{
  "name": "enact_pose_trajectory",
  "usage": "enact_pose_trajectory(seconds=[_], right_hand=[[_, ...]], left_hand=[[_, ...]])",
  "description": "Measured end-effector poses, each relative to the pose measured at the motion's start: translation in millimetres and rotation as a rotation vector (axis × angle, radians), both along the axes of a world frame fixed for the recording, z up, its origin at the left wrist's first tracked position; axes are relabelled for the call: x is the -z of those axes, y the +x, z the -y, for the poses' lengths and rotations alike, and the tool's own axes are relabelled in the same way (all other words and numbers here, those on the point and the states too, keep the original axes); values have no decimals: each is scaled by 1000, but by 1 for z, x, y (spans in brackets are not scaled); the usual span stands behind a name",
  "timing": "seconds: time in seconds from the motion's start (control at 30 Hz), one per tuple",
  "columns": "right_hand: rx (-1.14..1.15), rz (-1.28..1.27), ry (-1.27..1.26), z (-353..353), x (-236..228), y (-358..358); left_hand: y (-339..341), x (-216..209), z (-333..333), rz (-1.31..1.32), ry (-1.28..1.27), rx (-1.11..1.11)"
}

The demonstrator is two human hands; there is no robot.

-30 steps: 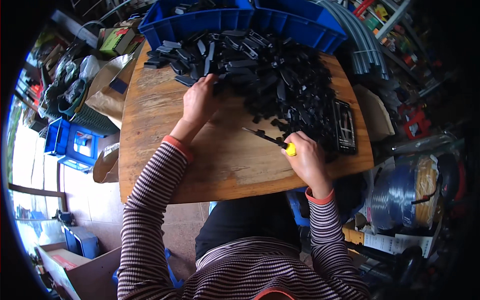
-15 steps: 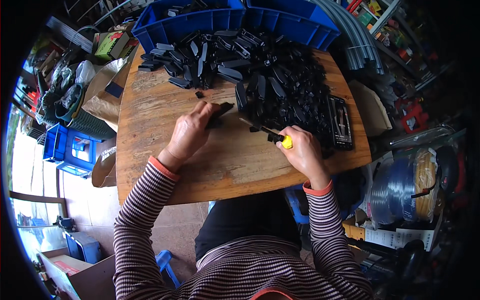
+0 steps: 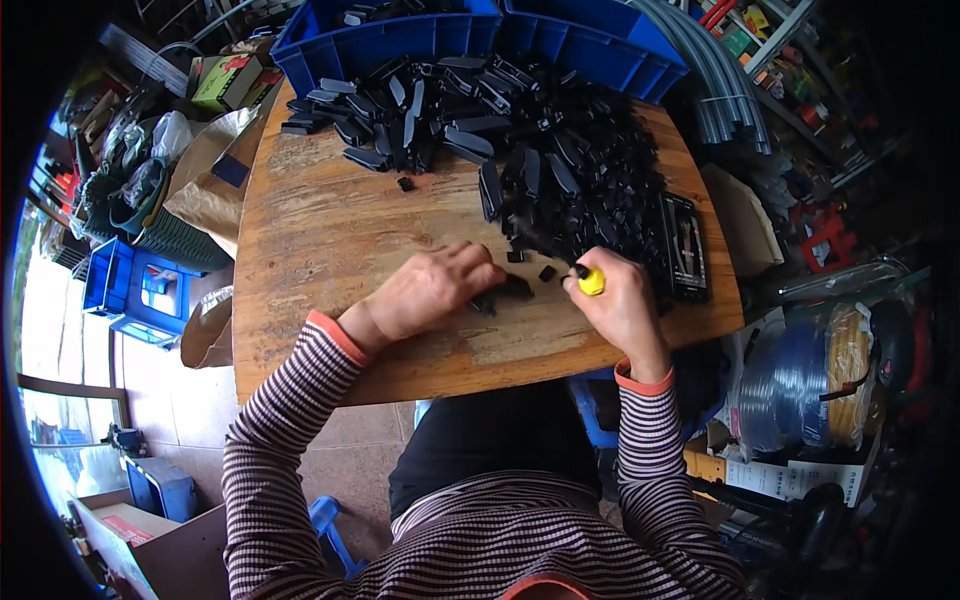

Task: Assembling small black plastic components at a workbench using a yellow-handled tool.

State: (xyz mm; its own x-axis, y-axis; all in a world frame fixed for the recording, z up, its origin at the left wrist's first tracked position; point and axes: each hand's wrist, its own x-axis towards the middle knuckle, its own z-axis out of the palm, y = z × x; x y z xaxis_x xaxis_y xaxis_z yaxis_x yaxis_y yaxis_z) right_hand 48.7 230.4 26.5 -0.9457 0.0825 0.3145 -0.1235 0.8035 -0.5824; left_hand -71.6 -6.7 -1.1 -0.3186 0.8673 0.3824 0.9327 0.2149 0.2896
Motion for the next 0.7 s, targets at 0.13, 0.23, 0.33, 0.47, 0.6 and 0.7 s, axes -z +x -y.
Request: enact_pose_trajectory(seconds=[0.13,0.23,0.33,0.47,0.6,0.7], right_hand=[[29,56,-23,-4,-6,0],[-12,17,-98,7,-7,-3],[-58,-12,-95,8,-4,-6],[-106,-45,-36,9,-1,-13],[-102,-90,-72,15,-2,-19],[-123,-151,-54,20,-5,-22]], left_hand=[[1,0,-3,7,31,185],[3,-2,1,19,26,138],[8,-9,6,109,-10,112],[32,2,-10,-55,-28,41],[37,5,-17,-16,-102,83],[38,9,-14,-122,-31,148]])
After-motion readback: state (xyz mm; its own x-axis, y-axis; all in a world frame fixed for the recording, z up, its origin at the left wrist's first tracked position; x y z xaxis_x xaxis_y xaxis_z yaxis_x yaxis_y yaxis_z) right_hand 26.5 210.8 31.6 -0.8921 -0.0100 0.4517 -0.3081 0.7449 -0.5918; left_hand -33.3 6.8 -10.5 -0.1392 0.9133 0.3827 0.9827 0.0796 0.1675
